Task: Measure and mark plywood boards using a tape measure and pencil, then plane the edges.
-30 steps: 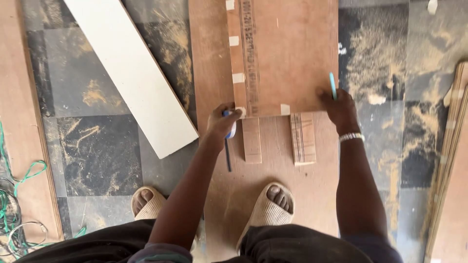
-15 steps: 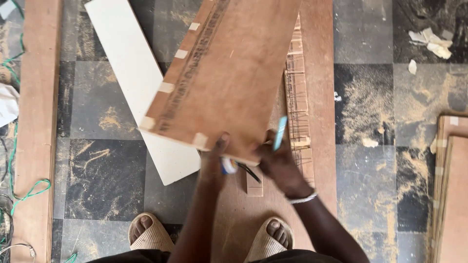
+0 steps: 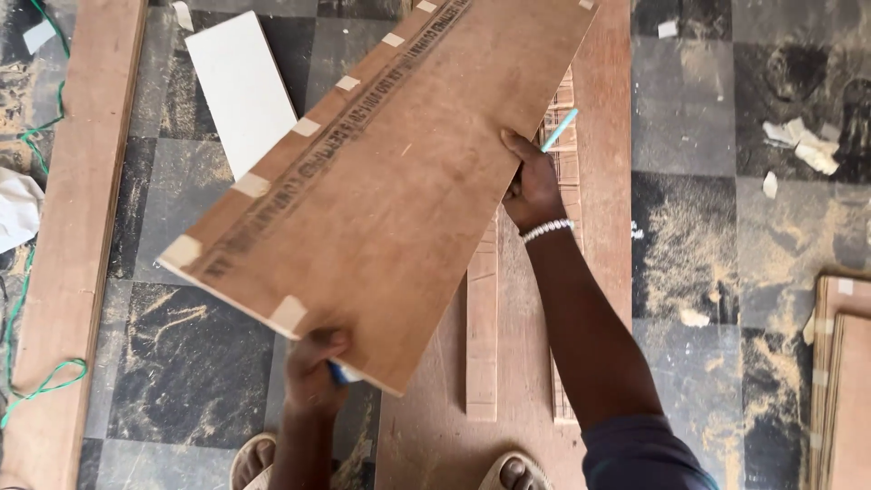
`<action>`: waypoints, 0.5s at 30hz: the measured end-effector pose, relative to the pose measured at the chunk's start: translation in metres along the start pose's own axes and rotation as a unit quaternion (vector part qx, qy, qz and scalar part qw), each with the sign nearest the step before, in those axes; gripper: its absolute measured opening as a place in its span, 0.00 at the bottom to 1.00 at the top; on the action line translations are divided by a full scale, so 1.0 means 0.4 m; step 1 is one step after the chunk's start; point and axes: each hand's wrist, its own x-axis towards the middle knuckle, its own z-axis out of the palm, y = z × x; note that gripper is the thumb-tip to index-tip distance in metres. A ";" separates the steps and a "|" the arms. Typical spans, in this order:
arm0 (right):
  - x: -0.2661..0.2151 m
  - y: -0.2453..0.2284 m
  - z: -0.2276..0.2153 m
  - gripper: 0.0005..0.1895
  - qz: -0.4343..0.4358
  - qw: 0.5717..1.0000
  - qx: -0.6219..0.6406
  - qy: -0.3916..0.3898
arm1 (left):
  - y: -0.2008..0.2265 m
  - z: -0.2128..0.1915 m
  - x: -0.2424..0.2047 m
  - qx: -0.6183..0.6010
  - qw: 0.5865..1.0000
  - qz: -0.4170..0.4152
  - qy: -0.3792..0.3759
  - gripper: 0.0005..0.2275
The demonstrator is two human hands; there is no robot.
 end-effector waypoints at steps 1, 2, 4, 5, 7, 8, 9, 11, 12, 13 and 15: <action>-0.082 -0.024 0.056 0.13 0.000 1.000 0.002 0.004 | 0.046 0.025 -0.005 0.000 1.000 -0.004 0.000 0.08; -0.157 -0.053 0.114 0.13 0.011 0.998 0.042 0.046 | 0.090 0.049 -0.003 0.141 0.986 0.084 0.026 0.04; -0.276 -0.071 0.142 0.14 0.016 0.992 0.083 0.089 | 0.184 0.083 0.023 0.276 0.945 0.171 0.046 0.14; -0.319 -0.059 0.112 0.16 0.015 0.988 0.097 0.118 | 0.233 0.092 0.047 0.349 0.909 0.224 -0.031 0.11; -0.433 -0.054 0.086 0.18 0.016 0.983 0.109 0.148 | 0.304 0.173 0.113 0.414 0.862 0.274 -0.103 0.08; -0.496 -0.066 0.094 0.18 0.004 0.981 0.115 0.157 | 0.327 0.244 0.169 0.317 0.935 0.143 -0.067 0.10; -0.560 -0.078 0.100 0.20 -0.008 0.979 0.121 0.166 | 0.349 0.317 0.223 0.210 0.977 0.006 -0.029 0.12; -0.643 -0.059 0.044 0.19 -0.037 0.978 0.131 0.158 | 0.287 0.178 0.325 0.208 0.977 -0.003 -0.043 0.10; -0.687 -0.044 0.016 0.19 -0.059 0.976 0.143 0.150 | 0.256 0.109 0.353 0.210 0.976 -0.015 -0.051 0.09; -0.718 -0.041 0.016 0.19 -0.063 0.976 0.145 0.152 | 0.227 0.067 0.378 0.212 0.975 -0.027 -0.060 0.09; -0.788 -0.030 0.016 0.21 -0.074 0.963 0.130 0.226 | 0.159 -0.002 0.422 0.215 0.972 -0.055 -0.073 0.12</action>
